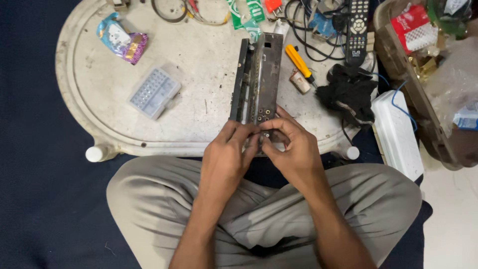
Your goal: The person disassembles a small black electronic device using a green screwdriver, removes screws, and manipulates internal components. The person then reassembles the device by inserting screws and tightening them.
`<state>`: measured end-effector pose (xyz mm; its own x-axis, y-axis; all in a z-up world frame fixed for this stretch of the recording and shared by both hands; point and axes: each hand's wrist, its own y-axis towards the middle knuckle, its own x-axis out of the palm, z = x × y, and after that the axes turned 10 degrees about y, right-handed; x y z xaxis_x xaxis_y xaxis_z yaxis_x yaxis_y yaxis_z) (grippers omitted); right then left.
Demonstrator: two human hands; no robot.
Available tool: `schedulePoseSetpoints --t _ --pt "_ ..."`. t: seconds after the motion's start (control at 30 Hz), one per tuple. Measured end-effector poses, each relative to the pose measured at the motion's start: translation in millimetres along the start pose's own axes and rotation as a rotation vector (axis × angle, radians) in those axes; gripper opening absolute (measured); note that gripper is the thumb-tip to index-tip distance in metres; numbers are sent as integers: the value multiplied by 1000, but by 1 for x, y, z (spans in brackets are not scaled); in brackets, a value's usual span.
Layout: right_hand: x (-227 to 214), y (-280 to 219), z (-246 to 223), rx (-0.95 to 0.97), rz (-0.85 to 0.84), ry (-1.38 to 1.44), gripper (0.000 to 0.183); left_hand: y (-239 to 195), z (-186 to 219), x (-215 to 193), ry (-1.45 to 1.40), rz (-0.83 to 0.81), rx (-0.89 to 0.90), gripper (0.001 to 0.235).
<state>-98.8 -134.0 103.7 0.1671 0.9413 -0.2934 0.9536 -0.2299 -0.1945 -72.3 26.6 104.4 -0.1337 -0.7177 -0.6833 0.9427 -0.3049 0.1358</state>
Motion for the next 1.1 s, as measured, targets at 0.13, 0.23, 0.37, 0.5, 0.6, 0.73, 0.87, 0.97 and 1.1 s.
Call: schedulePoseSetpoints --t 0.13,0.23,0.37,0.5,0.6,0.73,0.87,0.97,1.1 --pt "-1 0 5 -104 0 46 26 0 1 2 12 -16 -18 18" --pt "1 0 8 -124 12 42 25 1 1 1 -81 24 -12 21" --pt "2 -1 10 -102 -5 89 25 -1 1 0 4 -12 -10 14" --pt "3 -1 9 -116 -1 103 25 -2 -1 2 2 -26 -16 16" --pt "1 0 7 -67 -11 118 25 -1 -5 1 -140 10 -5 24" --pt "0 -1 3 -65 -52 121 24 10 -13 -6 -625 62 -323 30" --pt "0 -2 -4 -73 -72 77 22 25 -15 -11 -1005 154 -235 28" --pt "-1 -2 -6 -42 -86 98 23 25 -7 -11 -1062 201 -114 29" --pt "-6 0 -2 -8 -100 87 29 15 16 -12 -873 243 25 17"
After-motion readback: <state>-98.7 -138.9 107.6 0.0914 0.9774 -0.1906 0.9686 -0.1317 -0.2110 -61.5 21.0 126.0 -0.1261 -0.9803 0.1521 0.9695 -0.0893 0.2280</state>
